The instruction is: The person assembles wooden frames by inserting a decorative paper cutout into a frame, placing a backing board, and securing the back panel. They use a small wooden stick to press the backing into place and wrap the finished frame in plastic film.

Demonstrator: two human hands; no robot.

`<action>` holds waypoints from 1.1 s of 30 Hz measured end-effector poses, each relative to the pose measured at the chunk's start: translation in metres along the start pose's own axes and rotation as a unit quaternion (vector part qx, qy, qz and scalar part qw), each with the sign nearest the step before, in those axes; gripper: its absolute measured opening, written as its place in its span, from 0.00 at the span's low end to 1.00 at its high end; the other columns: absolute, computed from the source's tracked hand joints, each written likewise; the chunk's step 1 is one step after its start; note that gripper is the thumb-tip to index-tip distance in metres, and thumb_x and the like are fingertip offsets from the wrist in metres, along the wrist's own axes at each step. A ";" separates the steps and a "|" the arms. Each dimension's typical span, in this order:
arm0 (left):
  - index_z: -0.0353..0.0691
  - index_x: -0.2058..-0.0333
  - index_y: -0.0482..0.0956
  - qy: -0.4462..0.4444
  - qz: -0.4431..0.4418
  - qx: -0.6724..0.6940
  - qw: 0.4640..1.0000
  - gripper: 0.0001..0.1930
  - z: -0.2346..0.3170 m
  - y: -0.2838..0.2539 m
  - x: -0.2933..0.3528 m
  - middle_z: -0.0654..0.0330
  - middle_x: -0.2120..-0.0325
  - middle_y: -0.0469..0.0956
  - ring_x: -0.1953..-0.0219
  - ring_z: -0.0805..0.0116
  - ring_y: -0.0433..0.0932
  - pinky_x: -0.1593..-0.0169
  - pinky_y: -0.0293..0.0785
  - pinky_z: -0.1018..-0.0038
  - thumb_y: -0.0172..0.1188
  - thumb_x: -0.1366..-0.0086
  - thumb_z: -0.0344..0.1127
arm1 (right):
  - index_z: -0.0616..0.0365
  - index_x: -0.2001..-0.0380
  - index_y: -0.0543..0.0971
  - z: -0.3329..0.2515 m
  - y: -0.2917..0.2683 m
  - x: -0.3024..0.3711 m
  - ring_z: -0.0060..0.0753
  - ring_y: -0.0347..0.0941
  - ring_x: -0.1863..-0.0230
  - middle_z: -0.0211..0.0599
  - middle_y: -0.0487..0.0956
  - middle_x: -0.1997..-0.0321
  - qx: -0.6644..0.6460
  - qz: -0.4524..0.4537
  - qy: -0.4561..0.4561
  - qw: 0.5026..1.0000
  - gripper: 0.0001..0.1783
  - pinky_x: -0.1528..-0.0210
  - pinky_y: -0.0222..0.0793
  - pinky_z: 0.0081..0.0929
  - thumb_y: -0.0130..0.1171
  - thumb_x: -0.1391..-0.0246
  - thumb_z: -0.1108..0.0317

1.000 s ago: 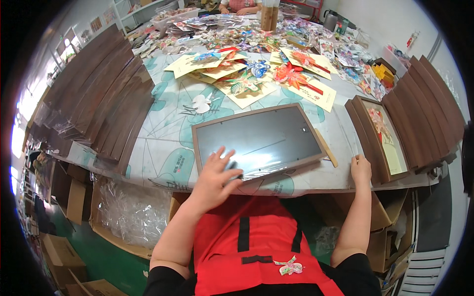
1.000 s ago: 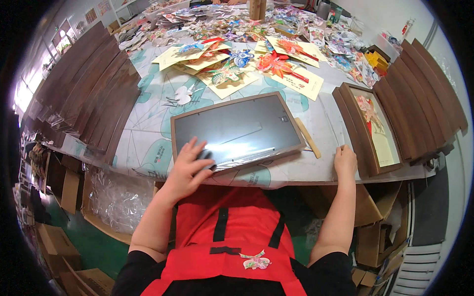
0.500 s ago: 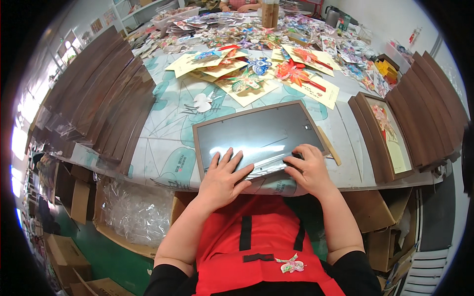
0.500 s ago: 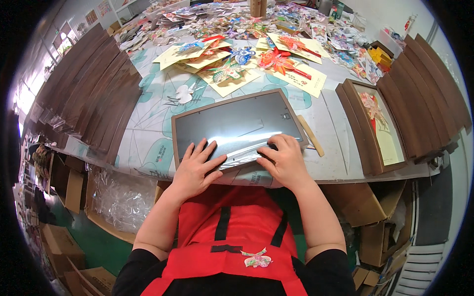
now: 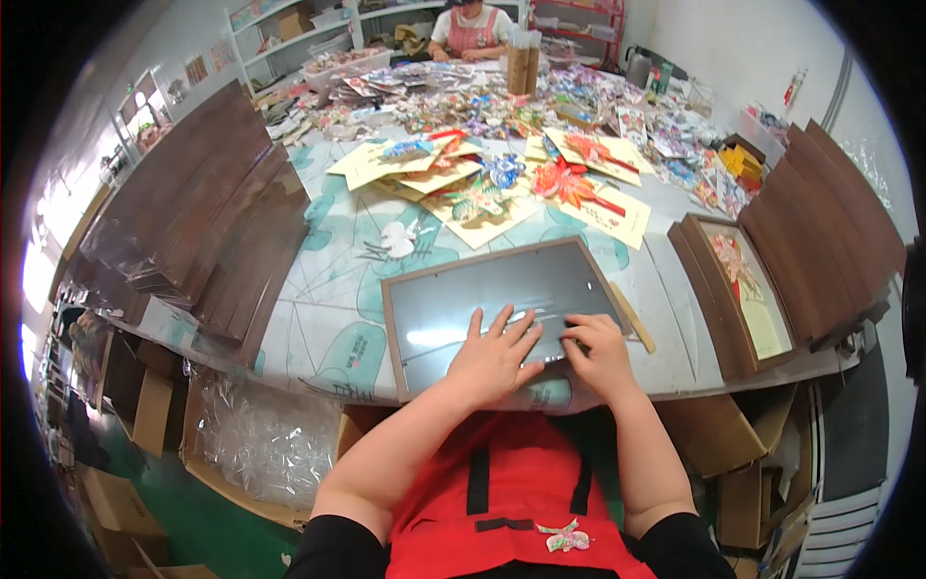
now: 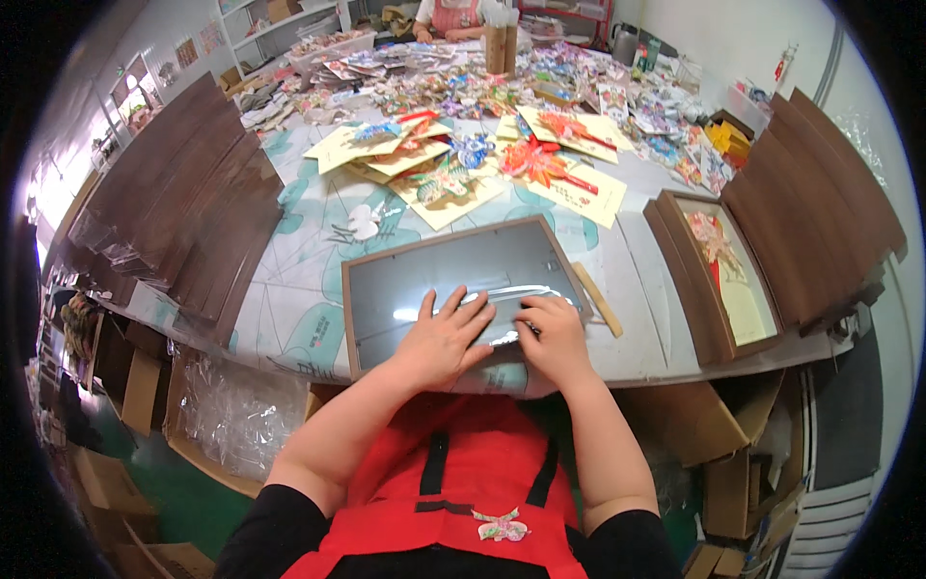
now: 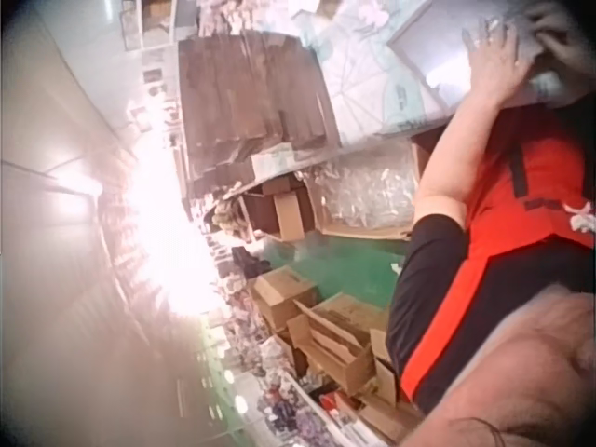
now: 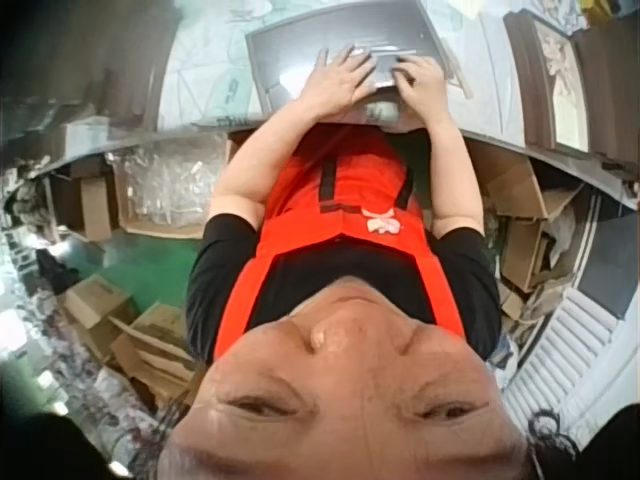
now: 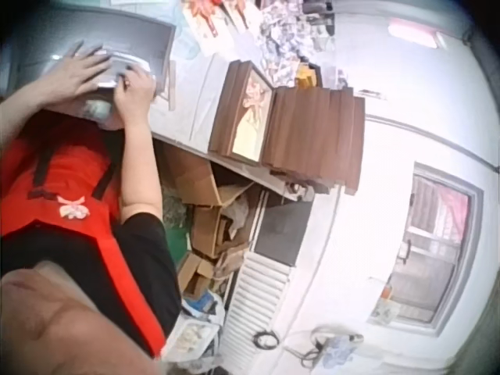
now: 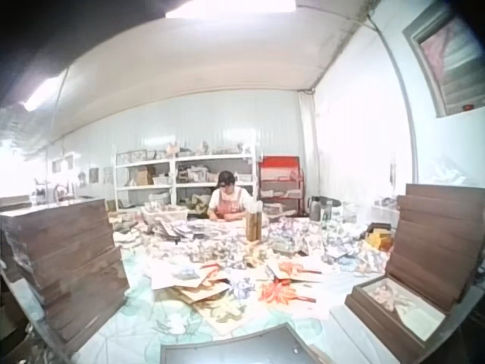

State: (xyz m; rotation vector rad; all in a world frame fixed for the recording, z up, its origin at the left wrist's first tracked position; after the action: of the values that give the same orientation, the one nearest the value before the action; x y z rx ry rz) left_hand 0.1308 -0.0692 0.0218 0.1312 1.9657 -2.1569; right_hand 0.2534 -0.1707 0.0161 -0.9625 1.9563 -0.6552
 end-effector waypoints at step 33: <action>0.31 0.37 0.56 -0.359 0.342 0.744 0.448 0.28 -0.124 0.001 0.059 0.55 0.39 0.61 0.37 0.65 0.62 0.37 0.58 0.74 0.42 0.38 0.16 | 0.60 0.61 0.78 -0.029 0.012 -0.018 0.48 0.70 0.44 0.41 0.78 0.50 0.114 0.114 0.018 0.987 0.15 0.42 0.61 0.43 0.59 0.53 0.66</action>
State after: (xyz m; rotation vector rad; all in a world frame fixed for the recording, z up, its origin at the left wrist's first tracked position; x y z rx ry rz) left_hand 0.0641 0.0472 -0.0042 0.1607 -0.7270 -1.9405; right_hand 0.2303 -0.1468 0.0298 -0.5812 1.9354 -0.7491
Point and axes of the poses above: each hand's wrist, its own x-axis away from the middle knuckle, its own y-axis out of the palm, z = x × y, the point moved 7 cm from there along -x, towards the middle knuckle
